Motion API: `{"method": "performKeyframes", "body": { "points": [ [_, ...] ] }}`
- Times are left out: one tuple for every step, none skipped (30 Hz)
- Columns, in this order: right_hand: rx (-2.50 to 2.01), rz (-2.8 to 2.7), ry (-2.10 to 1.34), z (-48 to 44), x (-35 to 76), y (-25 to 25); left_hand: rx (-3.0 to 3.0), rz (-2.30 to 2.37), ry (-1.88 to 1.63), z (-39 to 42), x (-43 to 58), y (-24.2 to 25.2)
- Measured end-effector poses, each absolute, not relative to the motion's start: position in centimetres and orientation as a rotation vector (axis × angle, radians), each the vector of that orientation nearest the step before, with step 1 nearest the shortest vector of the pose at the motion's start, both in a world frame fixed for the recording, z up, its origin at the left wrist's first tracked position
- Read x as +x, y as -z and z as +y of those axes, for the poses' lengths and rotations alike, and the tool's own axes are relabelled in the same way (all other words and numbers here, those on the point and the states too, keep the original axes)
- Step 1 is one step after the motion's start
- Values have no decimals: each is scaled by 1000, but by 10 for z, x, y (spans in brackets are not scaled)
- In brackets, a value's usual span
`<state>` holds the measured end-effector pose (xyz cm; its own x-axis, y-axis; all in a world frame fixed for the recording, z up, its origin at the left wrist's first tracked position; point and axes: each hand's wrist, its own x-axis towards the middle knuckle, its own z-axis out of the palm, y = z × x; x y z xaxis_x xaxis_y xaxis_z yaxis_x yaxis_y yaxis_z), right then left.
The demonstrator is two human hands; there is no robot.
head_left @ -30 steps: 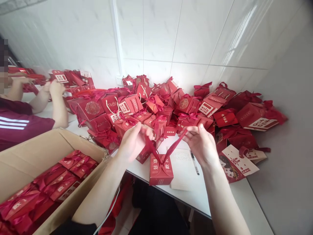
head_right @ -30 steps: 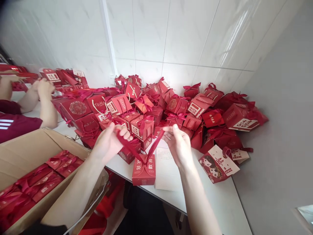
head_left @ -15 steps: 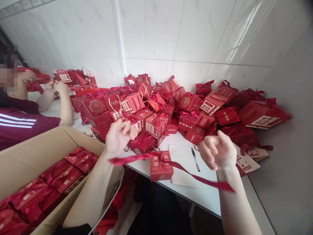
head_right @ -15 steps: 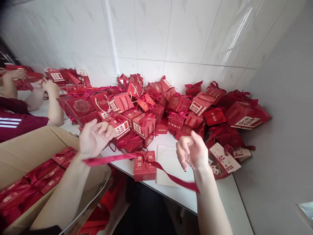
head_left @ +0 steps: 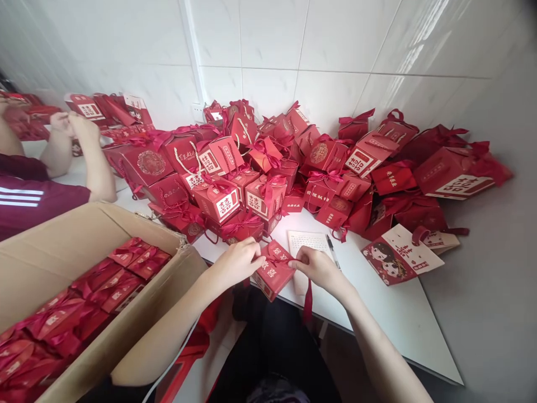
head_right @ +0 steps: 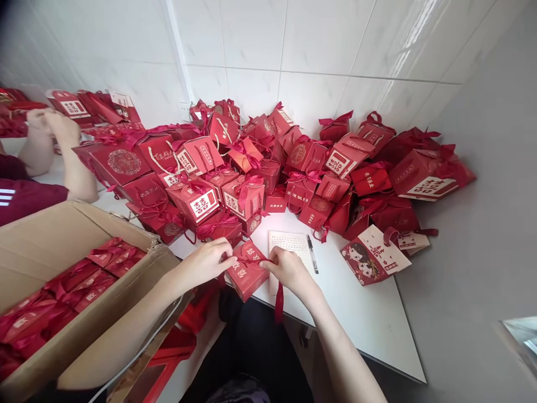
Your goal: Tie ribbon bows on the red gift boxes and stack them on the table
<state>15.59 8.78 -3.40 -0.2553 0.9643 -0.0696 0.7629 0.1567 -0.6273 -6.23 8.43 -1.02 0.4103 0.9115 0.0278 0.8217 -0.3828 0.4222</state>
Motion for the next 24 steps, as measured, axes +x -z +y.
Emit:
{"method": "performKeyframes", "body": {
  "points": [
    [-1655,-2085,-757,90,157,32,2277,1503,-360,82,-64,8],
    [-1650,-2074,-724,91,158,31,2216,1491,-361,80,-65,7],
    [-1634,-2062,-717,92,158,29,2146,1467,-372,77,-66,7],
    [-1612,-2048,-741,93,159,28,2066,1437,-388,75,-67,8],
    [-1587,-2033,-791,94,160,26,1975,1404,-407,74,-67,10],
    [-1564,-2016,-852,94,161,26,1876,1365,-424,73,-68,13],
    [-1548,-2000,-913,94,163,26,1780,1312,-434,72,-68,16],
    [-1541,-1987,-967,94,164,26,1693,1249,-438,73,-69,19],
    [-1538,-1980,-1015,93,166,27,1619,1188,-441,73,-69,22],
    [-1537,-1972,-1060,93,168,29,1567,1141,-447,74,-71,25],
    [-1533,-1959,-1109,92,169,31,1536,1121,-453,76,-72,28],
    [-1520,-1937,-1164,91,170,34,1521,1132,-456,78,-74,31],
    [-1496,-1905,-1226,91,171,37,1522,1167,-451,80,-76,33],
    [-1461,-1864,-1294,90,172,41,1541,1205,-437,82,-78,36],
    [-1423,-1818,-1360,90,173,44,1578,1231,-412,84,-81,38],
    [-1389,-1772,-1415,90,173,48,1622,1240,-383,86,-83,39],
    [-1360,-1733,-1458,90,173,51,1663,1231,-357,88,-85,41],
    [-1340,-1701,-1492,90,174,54,1694,1201,-339,89,-87,43],
    [-1327,-1678,-1518,91,174,57,1710,1162,-330,91,-88,45],
    [-1322,-1668,-1535,91,174,59,1711,1125,-333,92,-90,47],
    [-1324,-1669,-1543,92,174,61,1707,1097,-347,92,-91,50],
    [-1332,-1675,-1543,93,175,63,1706,1080,-371,93,-92,52],
    [-1342,-1685,-1538,94,175,65,1706,1075,-398,93,-94,55],
    [-1352,-1693,-1528,95,176,66,1702,1078,-418,93,-95,58]
  ]
}}
